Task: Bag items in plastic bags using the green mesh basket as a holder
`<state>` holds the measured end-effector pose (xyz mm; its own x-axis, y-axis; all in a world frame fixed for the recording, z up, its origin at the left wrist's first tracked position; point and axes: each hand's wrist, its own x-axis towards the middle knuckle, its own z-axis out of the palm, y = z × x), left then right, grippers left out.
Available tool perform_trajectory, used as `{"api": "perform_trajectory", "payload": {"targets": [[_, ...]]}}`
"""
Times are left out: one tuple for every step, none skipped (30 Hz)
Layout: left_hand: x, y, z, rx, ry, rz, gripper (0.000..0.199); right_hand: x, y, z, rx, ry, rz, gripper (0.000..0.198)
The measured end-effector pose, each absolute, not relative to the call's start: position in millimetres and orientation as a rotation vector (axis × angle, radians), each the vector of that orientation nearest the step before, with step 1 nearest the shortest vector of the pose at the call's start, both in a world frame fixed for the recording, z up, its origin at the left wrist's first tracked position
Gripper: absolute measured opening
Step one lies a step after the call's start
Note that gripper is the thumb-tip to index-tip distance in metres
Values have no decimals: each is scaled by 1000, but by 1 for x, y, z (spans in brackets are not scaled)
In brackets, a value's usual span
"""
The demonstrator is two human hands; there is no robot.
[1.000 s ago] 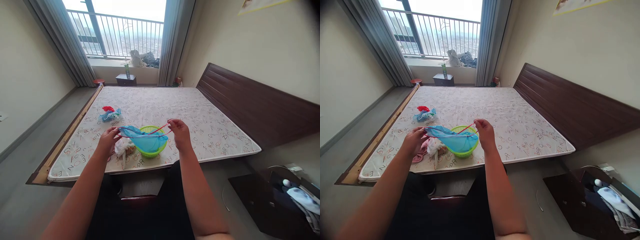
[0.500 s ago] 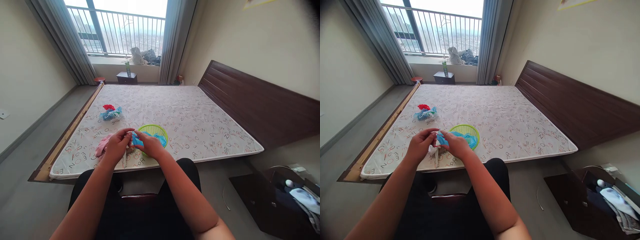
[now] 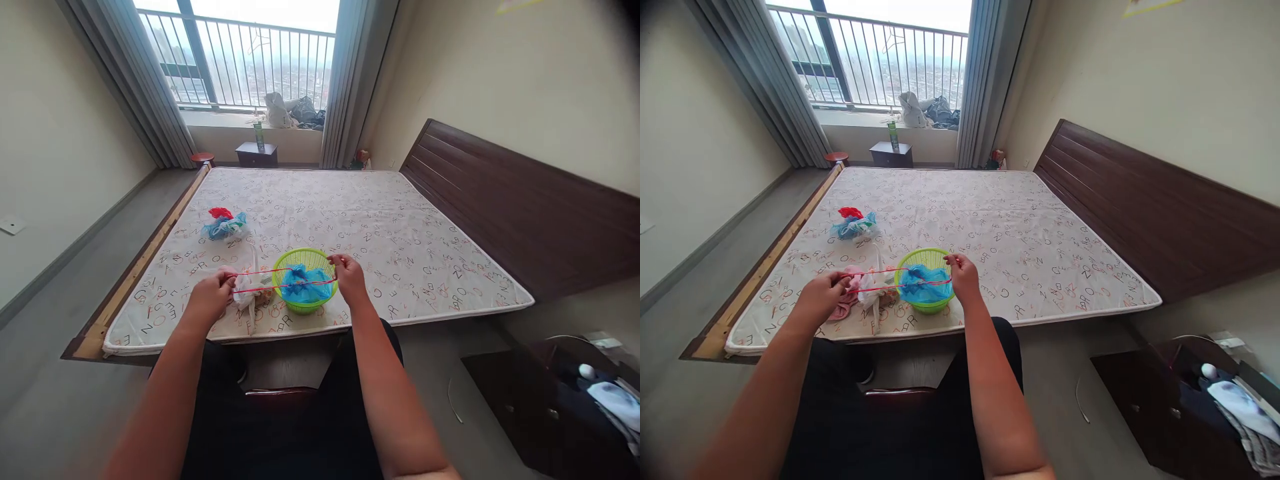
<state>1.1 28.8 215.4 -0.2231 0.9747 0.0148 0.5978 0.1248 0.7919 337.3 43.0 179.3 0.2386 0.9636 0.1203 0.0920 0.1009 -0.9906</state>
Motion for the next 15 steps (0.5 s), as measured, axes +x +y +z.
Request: {"api": "perform_trajectory", "payload": {"targets": [[-4, 32, 208, 1490, 1930, 913, 20, 344, 43, 181, -1232, -974, 942, 37], [-8, 34, 202, 1414, 1908, 942, 20, 350, 42, 183, -1150, -844, 976, 38], [-9, 36, 197, 1302, 1819, 1011, 21, 355, 41, 185, -1061, -748, 1012, 40], [-9, 36, 194, 1167, 1681, 1104, 22, 359, 39, 187, -983, -682, 1048, 41], [-8, 36, 191, 1034, 1511, 1195, 22, 362, 37, 189, -928, -643, 1088, 42], [-6, 36, 190, 924, 1333, 1265, 24, 364, 35, 190, -897, -617, 1124, 42], [-3, 35, 190, 846, 1170, 1317, 26, 365, 32, 192, -884, -594, 1153, 42], [1, 33, 190, 798, 1033, 1354, 29, 365, 30, 193, -882, -572, 1177, 41], [5, 32, 191, 768, 929, 1382, 32, 365, 28, 193, -884, -553, 1195, 40], [9, 31, 191, 740, 854, 1406, 33, 365, 25, 193, -887, -542, 1208, 39], [13, 30, 191, 706, 801, 1427, 32, 363, 24, 193, -890, -539, 1217, 39], [17, 29, 191, 666, 763, 1452, 29, 362, 22, 193, -892, -546, 1223, 38], [21, 29, 190, 625, 735, 1476, 26, 359, 20, 193, -893, -560, 1227, 37], [25, 29, 190, 586, 711, 1492, 23, 357, 19, 193, -891, -574, 1229, 36], [29, 29, 189, 552, 686, 1503, 21, 354, 18, 193, -886, -585, 1233, 36]]}}
